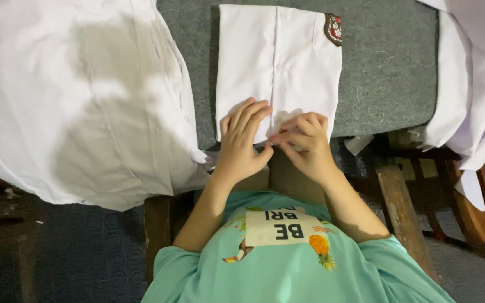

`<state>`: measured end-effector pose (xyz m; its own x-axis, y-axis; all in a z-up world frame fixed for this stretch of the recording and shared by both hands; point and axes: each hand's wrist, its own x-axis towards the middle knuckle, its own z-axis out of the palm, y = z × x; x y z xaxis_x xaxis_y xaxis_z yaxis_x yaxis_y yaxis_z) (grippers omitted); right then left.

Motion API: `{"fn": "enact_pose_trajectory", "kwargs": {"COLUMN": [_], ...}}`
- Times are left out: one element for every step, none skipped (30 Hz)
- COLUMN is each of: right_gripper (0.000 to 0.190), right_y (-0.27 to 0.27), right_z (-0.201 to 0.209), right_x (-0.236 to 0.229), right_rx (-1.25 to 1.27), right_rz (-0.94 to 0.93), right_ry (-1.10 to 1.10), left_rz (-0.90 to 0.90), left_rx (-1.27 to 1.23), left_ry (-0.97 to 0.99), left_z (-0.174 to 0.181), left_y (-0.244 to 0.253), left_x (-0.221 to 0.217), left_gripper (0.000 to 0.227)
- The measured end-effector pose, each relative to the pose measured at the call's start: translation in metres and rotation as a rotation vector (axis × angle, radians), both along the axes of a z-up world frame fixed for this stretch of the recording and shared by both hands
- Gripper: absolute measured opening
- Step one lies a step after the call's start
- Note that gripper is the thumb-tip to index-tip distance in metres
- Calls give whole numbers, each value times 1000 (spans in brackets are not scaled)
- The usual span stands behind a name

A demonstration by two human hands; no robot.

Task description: Folding a white collared shirt and trimming loose threads with scissors on a work surface.

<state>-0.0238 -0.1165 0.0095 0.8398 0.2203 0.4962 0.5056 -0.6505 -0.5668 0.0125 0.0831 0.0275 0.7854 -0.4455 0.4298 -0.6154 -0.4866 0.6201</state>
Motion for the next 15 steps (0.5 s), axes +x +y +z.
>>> {"fn": "enact_pose_trajectory", "kwargs": {"right_gripper": [7, 6, 7, 7, 11, 24, 24, 36, 52, 52, 32, 69, 69, 41, 25], "right_y": [-9, -17, -26, -39, -53, -66, -81, -97, -112, -111, -110, -108, -93, -79, -65], "right_z": [0, 0, 0, 9, 17, 26, 25, 25, 26, 33, 40, 47, 52, 56, 61], "right_x": [1, 1, 0, 7, 13, 19, 22, 26, 30, 33, 35, 36, 33, 31, 28], "right_rx": [-1, 117, 235, 235, 288, 336, 336, 402, 467, 466, 282, 99, 99, 89, 78], "right_rz": [1, -28, -57, -58, -210, -363, -365, -492, -619, -619, -521, -420, -420, -325, -229], "right_ry": [-2, 63, 128, 130, 21, -89, -86, -123, -160, -164, -232, -287, -284, -188, -93], "left_rz": [1, -17, -36, -36, -18, -1, -3, 9, 20, 19, 11, 5, 5, 8, 12], "left_rx": [-1, -25, -49, -48, -51, -55, -55, -60, -64, -66, -135, -202, -202, -218, -235], "left_ry": [-2, 32, 66, 68, 24, -20, -16, -50, -84, -88, -106, -117, -115, -114, -112], "left_z": [0, 1, 1, -5, -10, -16, -14, -12, -9, -10, -11, -13, -12, -12, -11], "left_y": [0, 1, 1, 1, 1, 0, 1, 1, 1, 0, -1, -1, -2, -2, -3], "left_x": [1, 1, 1, 3, 4, 5, 4, 4, 5, 7, 8, 8, 7, 8, 8], "left_gripper": [75, 70, 65, 65, 57, 48, 48, 36, 24, 24, 16, 7, 7, 8, 12]}}
